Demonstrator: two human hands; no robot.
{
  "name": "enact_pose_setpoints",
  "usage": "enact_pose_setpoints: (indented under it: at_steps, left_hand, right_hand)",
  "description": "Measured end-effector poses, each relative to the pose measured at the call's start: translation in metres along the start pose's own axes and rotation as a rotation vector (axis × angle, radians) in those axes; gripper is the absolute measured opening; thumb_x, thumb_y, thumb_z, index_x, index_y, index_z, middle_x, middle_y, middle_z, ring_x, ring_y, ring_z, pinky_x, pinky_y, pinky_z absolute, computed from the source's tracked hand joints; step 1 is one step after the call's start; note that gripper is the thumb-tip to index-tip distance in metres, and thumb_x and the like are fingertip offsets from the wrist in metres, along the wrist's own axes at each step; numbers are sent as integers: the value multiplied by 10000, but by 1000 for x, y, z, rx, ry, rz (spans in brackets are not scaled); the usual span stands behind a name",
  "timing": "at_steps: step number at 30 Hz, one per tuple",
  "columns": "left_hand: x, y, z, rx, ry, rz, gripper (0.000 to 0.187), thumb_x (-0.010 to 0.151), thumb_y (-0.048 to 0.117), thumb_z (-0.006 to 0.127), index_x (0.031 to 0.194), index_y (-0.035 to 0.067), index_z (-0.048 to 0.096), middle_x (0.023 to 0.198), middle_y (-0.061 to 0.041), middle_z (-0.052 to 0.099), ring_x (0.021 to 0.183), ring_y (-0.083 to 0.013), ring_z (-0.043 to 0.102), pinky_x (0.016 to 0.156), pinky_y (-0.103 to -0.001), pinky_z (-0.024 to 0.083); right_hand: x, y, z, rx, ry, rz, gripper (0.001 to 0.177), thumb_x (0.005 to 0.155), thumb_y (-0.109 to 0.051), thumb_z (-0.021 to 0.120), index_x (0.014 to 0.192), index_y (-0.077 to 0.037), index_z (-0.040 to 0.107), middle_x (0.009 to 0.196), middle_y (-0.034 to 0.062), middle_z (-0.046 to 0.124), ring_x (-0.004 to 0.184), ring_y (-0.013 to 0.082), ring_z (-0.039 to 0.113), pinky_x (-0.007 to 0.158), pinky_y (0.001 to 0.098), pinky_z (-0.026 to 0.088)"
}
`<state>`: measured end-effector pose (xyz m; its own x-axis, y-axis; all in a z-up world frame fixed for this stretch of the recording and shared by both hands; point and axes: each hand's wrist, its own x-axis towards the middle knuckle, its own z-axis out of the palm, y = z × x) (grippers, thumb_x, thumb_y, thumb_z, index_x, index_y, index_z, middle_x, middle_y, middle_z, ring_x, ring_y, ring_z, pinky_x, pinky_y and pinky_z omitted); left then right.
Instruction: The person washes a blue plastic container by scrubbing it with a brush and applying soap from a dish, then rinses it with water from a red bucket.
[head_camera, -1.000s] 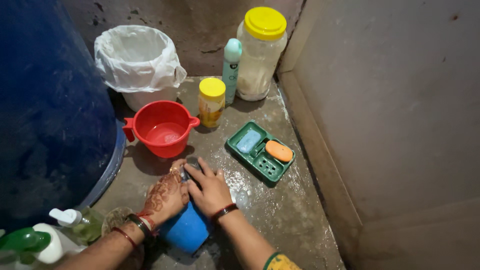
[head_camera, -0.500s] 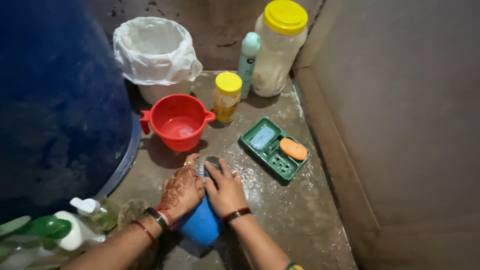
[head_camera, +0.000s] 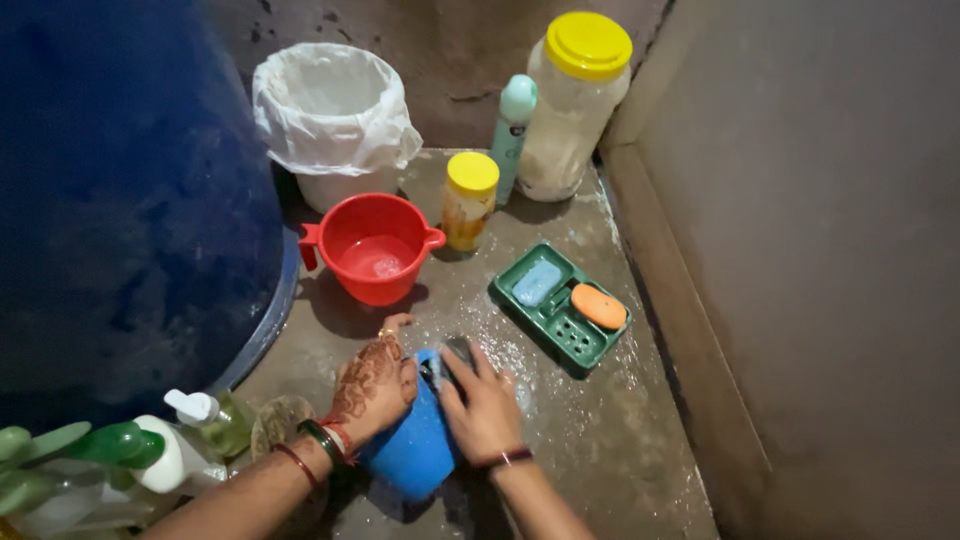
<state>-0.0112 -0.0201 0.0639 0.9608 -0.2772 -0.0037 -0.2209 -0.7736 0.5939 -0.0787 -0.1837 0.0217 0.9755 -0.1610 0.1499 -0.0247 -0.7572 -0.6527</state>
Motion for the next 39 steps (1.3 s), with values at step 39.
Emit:
enact_pose_setpoints:
  at_steps: [39]
  left_hand:
    - [-22,-20,-8,-107,-40,46,436,957,221,478,1392,198,476,1060,-234,719,997,-430,689,851,-532,527]
  right_hand:
    - [16,-8,-6,-67,91,-131,373,825,-179,699,1195,-225,731,1407,138,551,1286,417,484,1078,529,340]
